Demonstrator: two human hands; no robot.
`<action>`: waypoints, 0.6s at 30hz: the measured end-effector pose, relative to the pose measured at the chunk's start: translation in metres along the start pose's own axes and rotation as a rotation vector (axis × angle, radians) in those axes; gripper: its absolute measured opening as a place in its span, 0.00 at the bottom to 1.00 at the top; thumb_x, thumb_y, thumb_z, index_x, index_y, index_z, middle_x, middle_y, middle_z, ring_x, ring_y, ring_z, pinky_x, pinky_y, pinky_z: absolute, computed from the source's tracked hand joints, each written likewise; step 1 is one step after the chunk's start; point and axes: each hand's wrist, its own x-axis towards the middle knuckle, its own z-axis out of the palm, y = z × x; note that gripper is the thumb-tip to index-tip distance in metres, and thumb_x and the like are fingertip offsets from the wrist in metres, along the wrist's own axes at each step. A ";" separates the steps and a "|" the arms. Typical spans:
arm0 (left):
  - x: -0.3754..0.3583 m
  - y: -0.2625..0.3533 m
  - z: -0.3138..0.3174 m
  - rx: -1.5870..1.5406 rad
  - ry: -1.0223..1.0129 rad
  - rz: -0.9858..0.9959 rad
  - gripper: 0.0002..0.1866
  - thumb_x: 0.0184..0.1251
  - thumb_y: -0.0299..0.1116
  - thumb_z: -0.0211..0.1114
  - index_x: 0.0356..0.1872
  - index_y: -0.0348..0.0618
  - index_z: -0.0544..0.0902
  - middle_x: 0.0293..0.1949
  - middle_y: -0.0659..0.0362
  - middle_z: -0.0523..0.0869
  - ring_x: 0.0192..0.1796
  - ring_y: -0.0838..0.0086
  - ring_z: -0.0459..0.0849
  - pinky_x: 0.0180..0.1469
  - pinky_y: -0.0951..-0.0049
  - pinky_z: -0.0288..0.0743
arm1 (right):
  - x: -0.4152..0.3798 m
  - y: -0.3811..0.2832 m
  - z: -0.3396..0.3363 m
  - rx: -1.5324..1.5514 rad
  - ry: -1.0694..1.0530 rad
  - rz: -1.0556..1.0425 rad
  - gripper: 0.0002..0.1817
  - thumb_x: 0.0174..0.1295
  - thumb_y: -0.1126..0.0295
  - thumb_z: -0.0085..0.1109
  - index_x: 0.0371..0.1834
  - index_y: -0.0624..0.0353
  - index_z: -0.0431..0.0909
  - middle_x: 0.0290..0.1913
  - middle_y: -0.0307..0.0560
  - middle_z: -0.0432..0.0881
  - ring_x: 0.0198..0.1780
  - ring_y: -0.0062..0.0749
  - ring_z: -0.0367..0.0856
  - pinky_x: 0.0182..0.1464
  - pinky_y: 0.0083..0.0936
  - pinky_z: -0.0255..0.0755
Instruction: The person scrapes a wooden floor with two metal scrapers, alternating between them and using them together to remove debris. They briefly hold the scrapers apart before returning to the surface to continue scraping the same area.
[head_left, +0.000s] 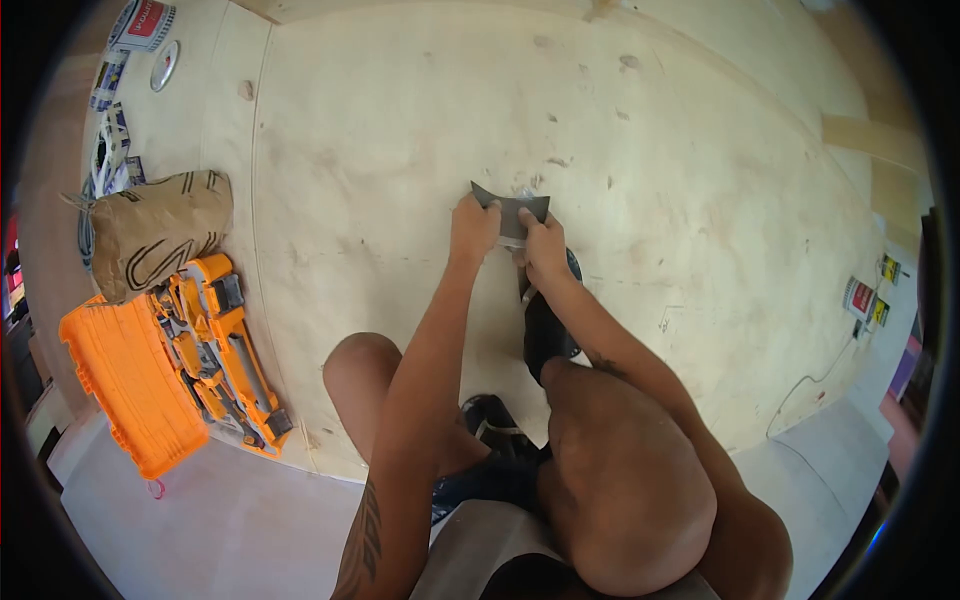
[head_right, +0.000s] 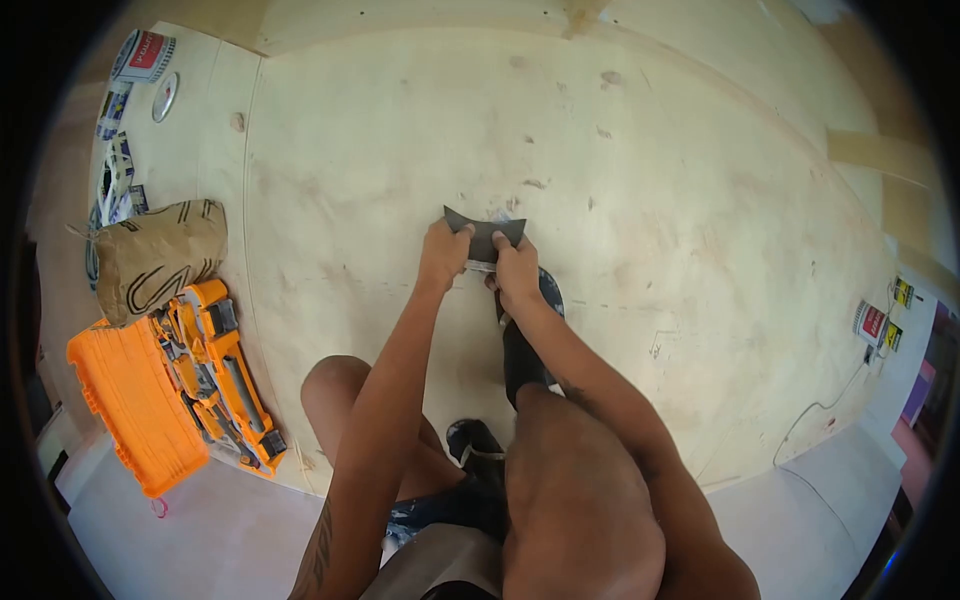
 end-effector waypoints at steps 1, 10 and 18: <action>-0.007 0.008 -0.006 -0.020 -0.065 -0.088 0.13 0.60 0.31 0.60 0.33 0.25 0.79 0.24 0.48 0.82 0.20 0.65 0.80 0.21 0.65 0.72 | -0.001 -0.003 -0.002 -0.032 -0.033 0.055 0.10 0.66 0.66 0.51 0.38 0.63 0.69 0.23 0.43 0.69 0.14 0.26 0.63 0.14 0.26 0.59; 0.027 0.018 -0.011 0.170 -0.128 -0.097 0.14 0.58 0.32 0.60 0.35 0.26 0.80 0.28 0.44 0.83 0.25 0.60 0.83 0.24 0.62 0.75 | 0.012 -0.003 0.012 -0.025 0.053 -0.025 0.09 0.63 0.68 0.52 0.37 0.64 0.69 0.27 0.48 0.71 0.16 0.31 0.68 0.13 0.28 0.60; 0.024 0.039 -0.015 0.169 -0.204 -0.229 0.16 0.57 0.32 0.54 0.38 0.27 0.80 0.42 0.33 0.81 0.49 0.43 0.80 0.53 0.52 0.73 | 0.005 -0.012 0.012 0.099 0.021 0.049 0.09 0.64 0.67 0.51 0.38 0.64 0.69 0.22 0.42 0.66 0.14 0.27 0.61 0.13 0.26 0.58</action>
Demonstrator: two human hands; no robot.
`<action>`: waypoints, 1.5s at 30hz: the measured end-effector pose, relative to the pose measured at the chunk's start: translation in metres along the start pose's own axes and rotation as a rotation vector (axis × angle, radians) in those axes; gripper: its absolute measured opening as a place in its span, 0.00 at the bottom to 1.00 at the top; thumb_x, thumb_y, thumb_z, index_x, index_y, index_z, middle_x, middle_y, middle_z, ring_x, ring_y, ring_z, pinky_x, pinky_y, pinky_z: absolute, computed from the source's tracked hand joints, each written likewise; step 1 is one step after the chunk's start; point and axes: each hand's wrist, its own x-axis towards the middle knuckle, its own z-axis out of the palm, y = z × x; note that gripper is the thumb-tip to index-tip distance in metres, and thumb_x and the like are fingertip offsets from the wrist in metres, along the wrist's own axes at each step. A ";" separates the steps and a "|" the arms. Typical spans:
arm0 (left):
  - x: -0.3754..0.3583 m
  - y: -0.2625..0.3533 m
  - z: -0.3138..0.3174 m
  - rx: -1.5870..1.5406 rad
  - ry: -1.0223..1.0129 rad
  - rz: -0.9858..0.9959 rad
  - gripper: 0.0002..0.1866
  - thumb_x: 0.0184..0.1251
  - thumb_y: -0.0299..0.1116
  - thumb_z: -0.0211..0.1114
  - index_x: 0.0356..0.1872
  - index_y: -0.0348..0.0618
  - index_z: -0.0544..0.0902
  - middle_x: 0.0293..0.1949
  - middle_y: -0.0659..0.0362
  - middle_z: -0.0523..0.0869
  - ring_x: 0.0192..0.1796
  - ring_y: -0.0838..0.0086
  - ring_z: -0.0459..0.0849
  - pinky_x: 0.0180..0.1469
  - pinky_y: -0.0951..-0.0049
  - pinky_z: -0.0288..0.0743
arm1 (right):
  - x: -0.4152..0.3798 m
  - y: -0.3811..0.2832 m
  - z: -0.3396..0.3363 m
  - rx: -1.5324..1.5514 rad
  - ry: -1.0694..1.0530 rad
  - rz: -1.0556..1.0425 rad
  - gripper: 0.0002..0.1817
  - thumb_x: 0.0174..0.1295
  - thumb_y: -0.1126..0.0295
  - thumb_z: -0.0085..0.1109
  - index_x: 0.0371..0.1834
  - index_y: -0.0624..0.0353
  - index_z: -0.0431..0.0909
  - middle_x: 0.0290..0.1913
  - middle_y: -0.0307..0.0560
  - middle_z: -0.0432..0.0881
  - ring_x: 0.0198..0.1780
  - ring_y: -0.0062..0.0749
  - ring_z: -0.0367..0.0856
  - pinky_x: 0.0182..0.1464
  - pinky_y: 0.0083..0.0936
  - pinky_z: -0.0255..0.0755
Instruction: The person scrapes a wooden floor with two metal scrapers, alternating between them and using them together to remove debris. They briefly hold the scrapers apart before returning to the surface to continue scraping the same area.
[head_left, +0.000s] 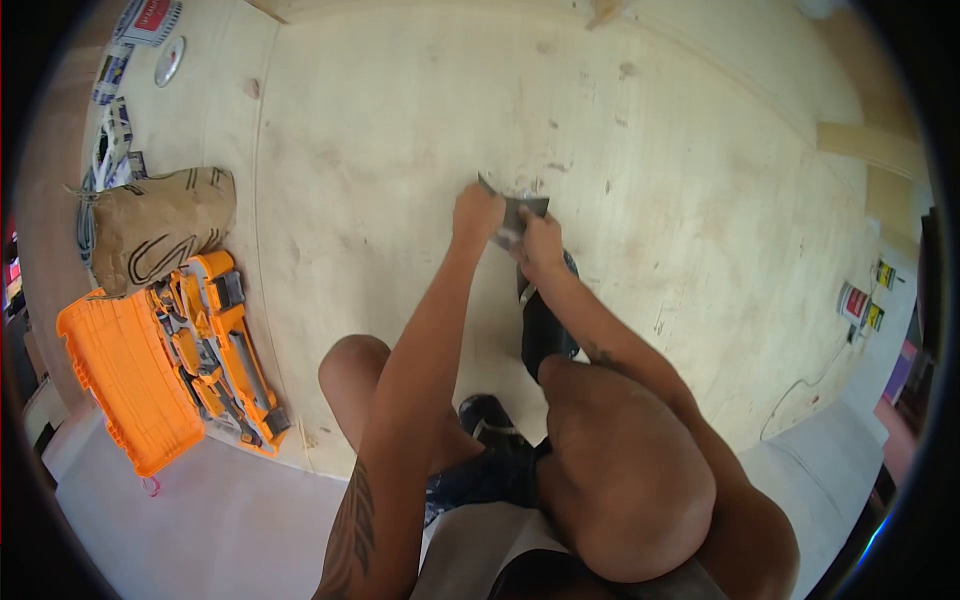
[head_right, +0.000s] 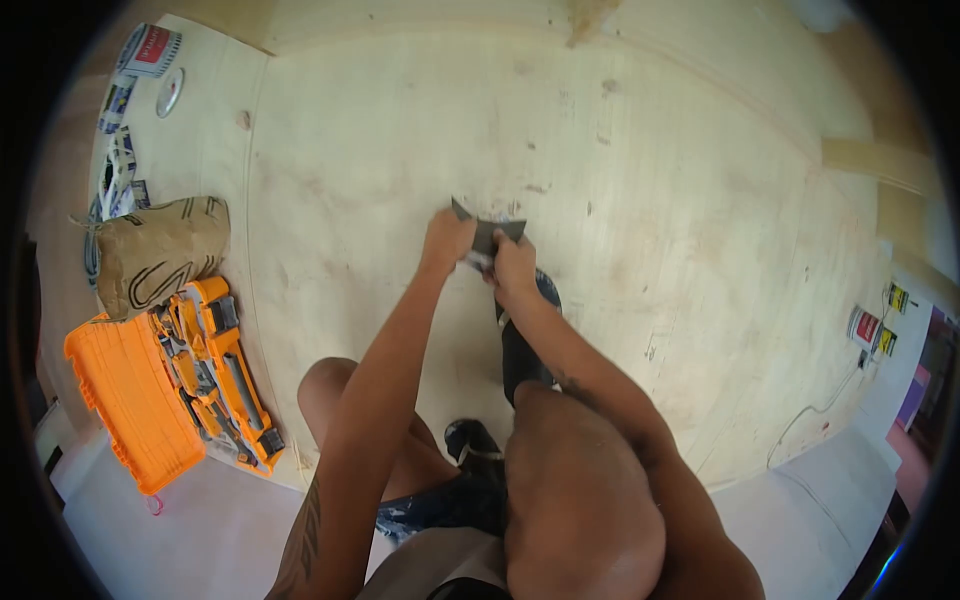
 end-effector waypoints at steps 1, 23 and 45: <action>-0.003 -0.010 0.008 0.003 0.107 0.116 0.16 0.57 0.33 0.55 0.38 0.28 0.80 0.41 0.34 0.81 0.48 0.43 0.80 0.52 0.52 0.73 | -0.003 -0.002 -0.002 0.003 -0.020 -0.022 0.09 0.64 0.67 0.51 0.38 0.64 0.69 0.22 0.42 0.66 0.14 0.27 0.61 0.13 0.26 0.58; 0.010 -0.045 0.059 -0.218 0.217 0.194 0.15 0.58 0.32 0.57 0.33 0.23 0.79 0.31 0.38 0.82 0.33 0.51 0.82 0.34 0.57 0.73 | 0.002 -0.007 -0.036 -0.143 -0.110 0.016 0.07 0.64 0.69 0.53 0.32 0.61 0.70 0.21 0.41 0.69 0.13 0.25 0.62 0.12 0.23 0.53; 0.005 0.019 0.016 -0.005 0.100 0.093 0.19 0.57 0.34 0.55 0.36 0.21 0.80 0.31 0.33 0.82 0.30 0.51 0.86 0.28 0.57 0.76 | 0.043 -0.025 -0.025 -0.114 -0.185 0.025 0.10 0.60 0.69 0.54 0.38 0.64 0.72 0.22 0.47 0.70 0.14 0.33 0.65 0.13 0.28 0.56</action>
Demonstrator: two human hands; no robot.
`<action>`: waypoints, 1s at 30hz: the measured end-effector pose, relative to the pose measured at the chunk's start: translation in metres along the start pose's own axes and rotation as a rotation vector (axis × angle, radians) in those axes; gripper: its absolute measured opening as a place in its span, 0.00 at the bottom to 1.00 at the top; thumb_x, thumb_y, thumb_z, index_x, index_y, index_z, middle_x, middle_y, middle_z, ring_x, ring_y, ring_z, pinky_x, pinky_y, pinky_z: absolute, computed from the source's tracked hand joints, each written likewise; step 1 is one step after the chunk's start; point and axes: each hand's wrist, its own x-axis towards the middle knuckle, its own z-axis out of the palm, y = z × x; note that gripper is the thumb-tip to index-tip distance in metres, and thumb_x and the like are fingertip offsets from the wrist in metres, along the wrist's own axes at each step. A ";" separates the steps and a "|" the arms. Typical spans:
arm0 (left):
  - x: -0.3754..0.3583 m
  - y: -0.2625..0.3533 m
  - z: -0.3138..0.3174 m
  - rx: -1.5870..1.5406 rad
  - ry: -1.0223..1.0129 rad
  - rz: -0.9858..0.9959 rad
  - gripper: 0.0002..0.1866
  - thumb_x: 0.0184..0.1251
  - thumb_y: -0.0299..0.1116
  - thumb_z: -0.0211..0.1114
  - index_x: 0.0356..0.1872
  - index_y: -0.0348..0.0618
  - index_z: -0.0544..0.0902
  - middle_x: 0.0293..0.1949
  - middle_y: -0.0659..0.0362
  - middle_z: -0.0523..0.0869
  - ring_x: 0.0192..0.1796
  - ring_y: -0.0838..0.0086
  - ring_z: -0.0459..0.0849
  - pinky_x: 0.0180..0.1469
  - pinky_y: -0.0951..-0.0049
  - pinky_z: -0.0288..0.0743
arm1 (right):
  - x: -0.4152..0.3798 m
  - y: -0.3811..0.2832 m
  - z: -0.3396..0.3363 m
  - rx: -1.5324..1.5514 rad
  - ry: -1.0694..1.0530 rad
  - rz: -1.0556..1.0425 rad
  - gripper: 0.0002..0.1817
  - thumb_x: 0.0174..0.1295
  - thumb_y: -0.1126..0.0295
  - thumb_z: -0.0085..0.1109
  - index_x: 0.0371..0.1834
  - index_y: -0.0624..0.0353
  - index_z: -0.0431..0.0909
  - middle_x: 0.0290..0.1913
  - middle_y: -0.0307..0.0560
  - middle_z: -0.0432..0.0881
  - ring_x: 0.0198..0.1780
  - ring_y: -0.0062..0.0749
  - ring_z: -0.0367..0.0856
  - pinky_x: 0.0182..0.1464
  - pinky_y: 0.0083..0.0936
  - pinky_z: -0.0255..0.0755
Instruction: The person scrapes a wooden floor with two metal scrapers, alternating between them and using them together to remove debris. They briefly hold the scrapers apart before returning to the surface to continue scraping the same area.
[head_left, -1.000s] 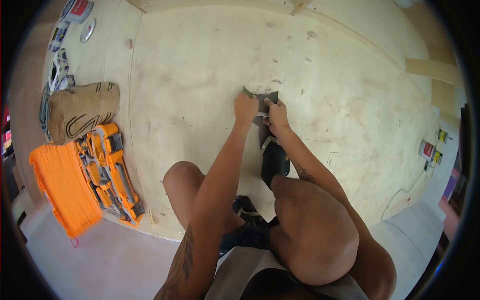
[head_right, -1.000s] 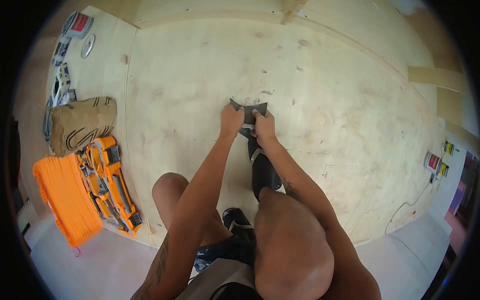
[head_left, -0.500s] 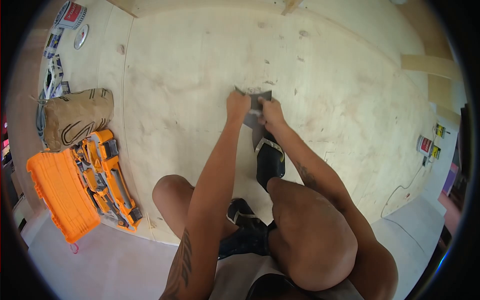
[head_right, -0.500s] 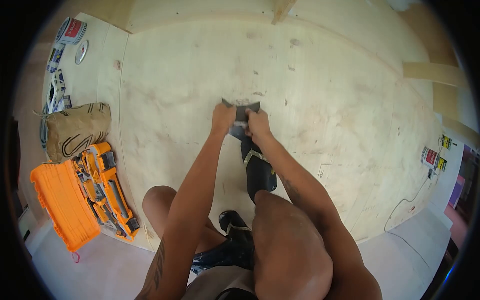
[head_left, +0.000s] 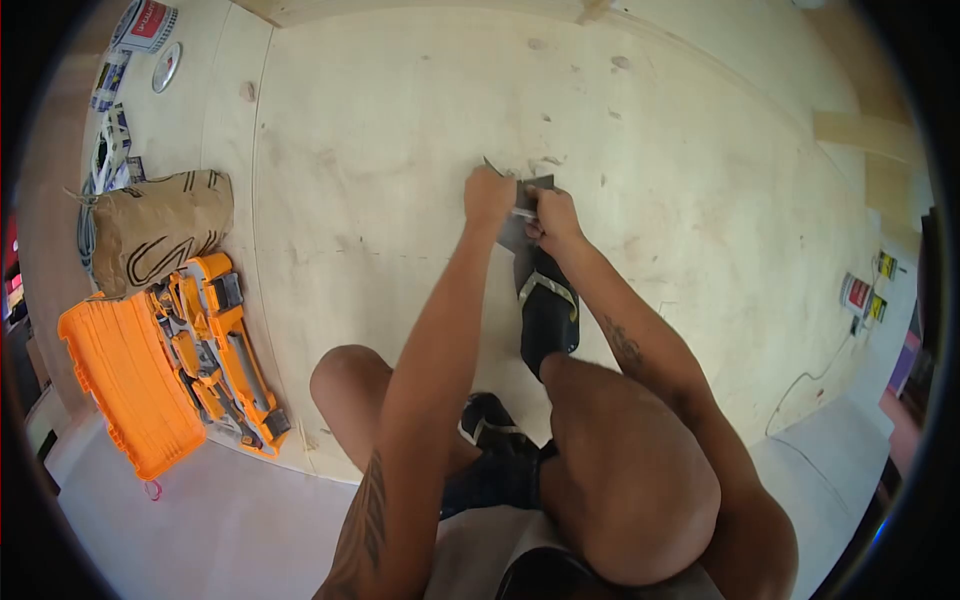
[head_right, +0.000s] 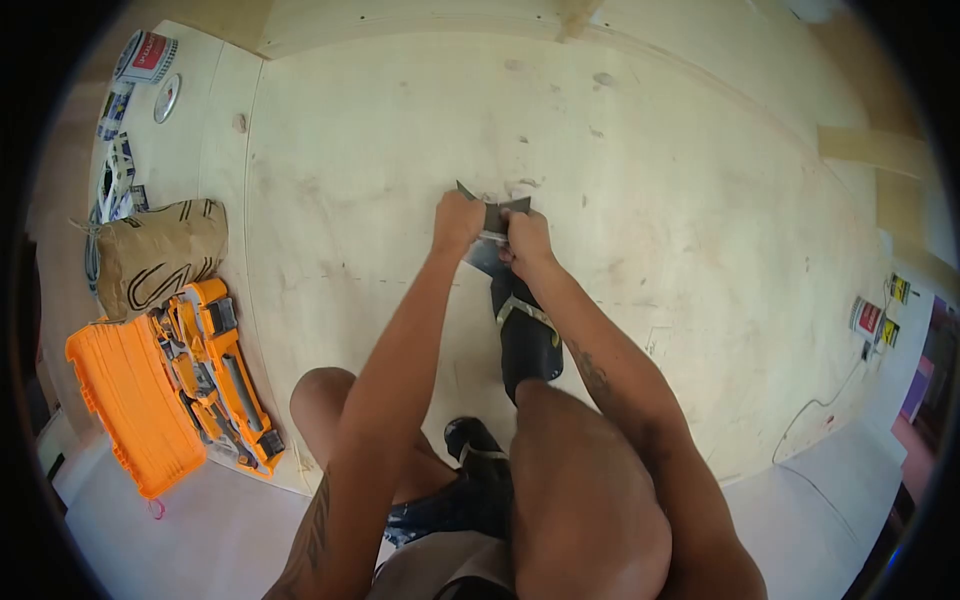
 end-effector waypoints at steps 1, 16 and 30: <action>-0.001 -0.004 0.001 -0.003 0.005 0.019 0.19 0.57 0.34 0.55 0.36 0.21 0.80 0.31 0.33 0.82 0.30 0.51 0.86 0.28 0.57 0.76 | -0.007 -0.003 0.002 0.000 -0.002 -0.020 0.10 0.60 0.69 0.54 0.38 0.64 0.72 0.22 0.47 0.70 0.14 0.33 0.65 0.13 0.28 0.56; 0.002 -0.036 0.018 -0.196 0.106 0.101 0.17 0.56 0.31 0.56 0.22 0.20 0.77 0.18 0.43 0.79 0.17 0.60 0.79 0.19 0.60 0.69 | -0.022 -0.008 0.018 -0.051 0.186 0.016 0.10 0.63 0.69 0.54 0.27 0.62 0.68 0.16 0.43 0.63 0.11 0.29 0.57 0.13 0.30 0.51; 0.003 -0.015 0.007 -0.204 0.008 -0.054 0.16 0.57 0.31 0.56 0.27 0.20 0.79 0.18 0.45 0.79 0.16 0.60 0.77 0.18 0.62 0.69 | -0.015 -0.014 0.006 -0.086 0.033 0.028 0.09 0.61 0.69 0.53 0.35 0.64 0.70 0.21 0.45 0.68 0.15 0.29 0.64 0.13 0.29 0.56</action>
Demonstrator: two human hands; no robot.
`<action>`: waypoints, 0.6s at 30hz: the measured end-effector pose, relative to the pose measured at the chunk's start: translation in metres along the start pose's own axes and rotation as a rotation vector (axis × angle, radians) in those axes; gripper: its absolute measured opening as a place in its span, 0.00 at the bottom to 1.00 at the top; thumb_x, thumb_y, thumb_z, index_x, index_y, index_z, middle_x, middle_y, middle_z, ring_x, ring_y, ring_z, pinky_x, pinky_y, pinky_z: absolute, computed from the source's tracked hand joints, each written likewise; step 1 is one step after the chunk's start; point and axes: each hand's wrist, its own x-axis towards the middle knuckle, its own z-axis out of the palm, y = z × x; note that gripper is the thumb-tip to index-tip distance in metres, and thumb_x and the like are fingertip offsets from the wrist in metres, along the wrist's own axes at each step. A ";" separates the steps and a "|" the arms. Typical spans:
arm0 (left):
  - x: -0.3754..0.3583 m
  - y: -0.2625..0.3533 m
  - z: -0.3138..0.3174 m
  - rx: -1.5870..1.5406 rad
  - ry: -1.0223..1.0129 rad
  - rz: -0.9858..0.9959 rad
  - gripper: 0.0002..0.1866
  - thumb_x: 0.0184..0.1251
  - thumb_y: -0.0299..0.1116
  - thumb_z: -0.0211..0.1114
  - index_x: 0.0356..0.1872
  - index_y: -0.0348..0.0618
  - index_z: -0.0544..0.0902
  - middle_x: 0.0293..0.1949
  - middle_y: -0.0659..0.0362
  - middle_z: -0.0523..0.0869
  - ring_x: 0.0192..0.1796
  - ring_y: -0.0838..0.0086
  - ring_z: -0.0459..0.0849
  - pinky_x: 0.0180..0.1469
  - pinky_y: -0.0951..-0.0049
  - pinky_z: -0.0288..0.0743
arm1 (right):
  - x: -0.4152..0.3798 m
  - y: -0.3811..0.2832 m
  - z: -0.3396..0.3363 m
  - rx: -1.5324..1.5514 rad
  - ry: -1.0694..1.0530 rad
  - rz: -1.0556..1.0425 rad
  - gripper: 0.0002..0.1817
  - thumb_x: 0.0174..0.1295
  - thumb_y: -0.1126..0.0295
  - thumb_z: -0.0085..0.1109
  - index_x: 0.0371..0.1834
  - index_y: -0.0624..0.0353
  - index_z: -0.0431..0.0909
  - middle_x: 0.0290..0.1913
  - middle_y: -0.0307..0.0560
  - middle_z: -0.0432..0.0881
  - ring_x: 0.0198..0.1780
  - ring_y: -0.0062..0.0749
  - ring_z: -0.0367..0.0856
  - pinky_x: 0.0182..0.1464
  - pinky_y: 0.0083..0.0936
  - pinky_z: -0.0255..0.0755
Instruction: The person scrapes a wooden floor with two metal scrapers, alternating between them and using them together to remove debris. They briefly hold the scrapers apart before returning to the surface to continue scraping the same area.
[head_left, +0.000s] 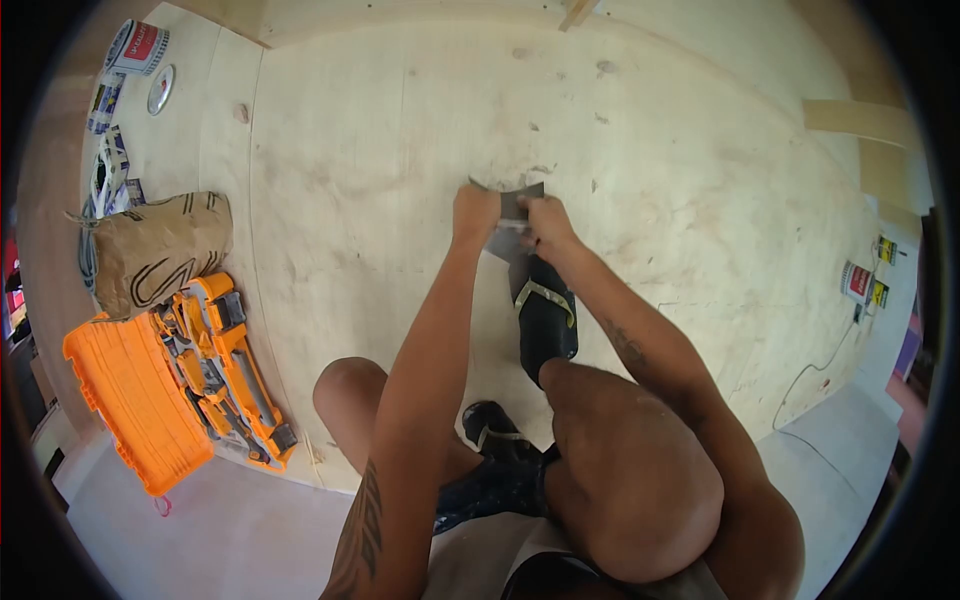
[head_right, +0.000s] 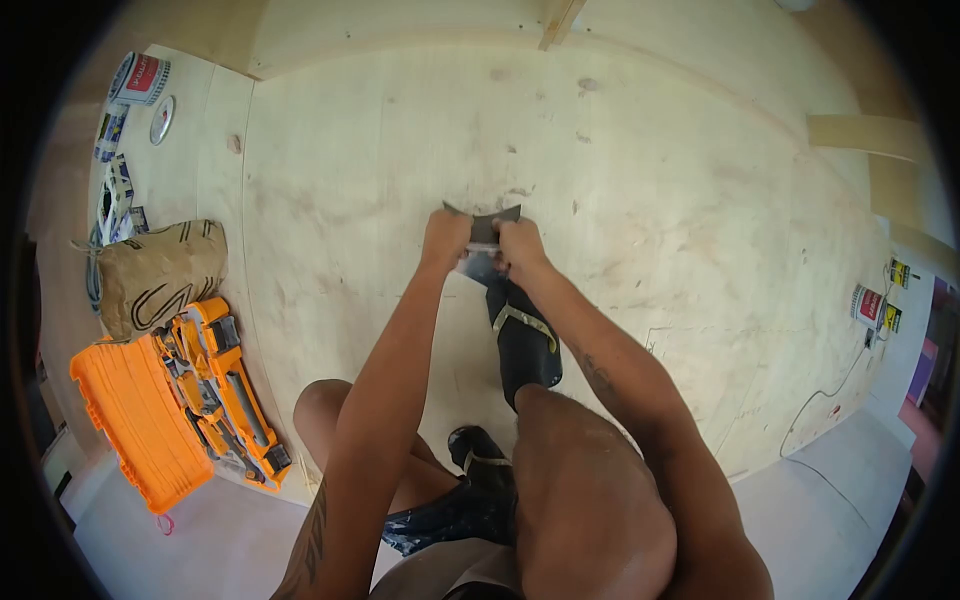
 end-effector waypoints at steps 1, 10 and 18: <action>0.001 -0.006 0.001 -0.038 -0.011 0.000 0.16 0.58 0.31 0.57 0.26 0.21 0.78 0.18 0.46 0.79 0.16 0.62 0.77 0.18 0.63 0.68 | -0.004 -0.001 0.002 -0.037 0.045 -0.024 0.09 0.61 0.69 0.53 0.35 0.64 0.69 0.21 0.45 0.69 0.15 0.29 0.63 0.13 0.29 0.56; -0.027 -0.085 0.063 -0.186 0.282 0.250 0.15 0.62 0.32 0.59 0.37 0.25 0.81 0.27 0.48 0.85 0.26 0.61 0.83 0.28 0.63 0.74 | -0.030 0.021 -0.025 -0.182 0.036 -0.054 0.10 0.65 0.67 0.51 0.37 0.64 0.71 0.22 0.42 0.71 0.14 0.24 0.64 0.11 0.21 0.53; -0.020 -0.045 0.041 -0.049 0.106 0.085 0.17 0.61 0.33 0.58 0.36 0.22 0.79 0.29 0.41 0.82 0.33 0.55 0.81 0.35 0.59 0.72 | -0.024 0.015 -0.024 -0.196 0.070 -0.055 0.10 0.64 0.67 0.51 0.39 0.64 0.73 0.24 0.45 0.74 0.12 0.27 0.64 0.11 0.25 0.56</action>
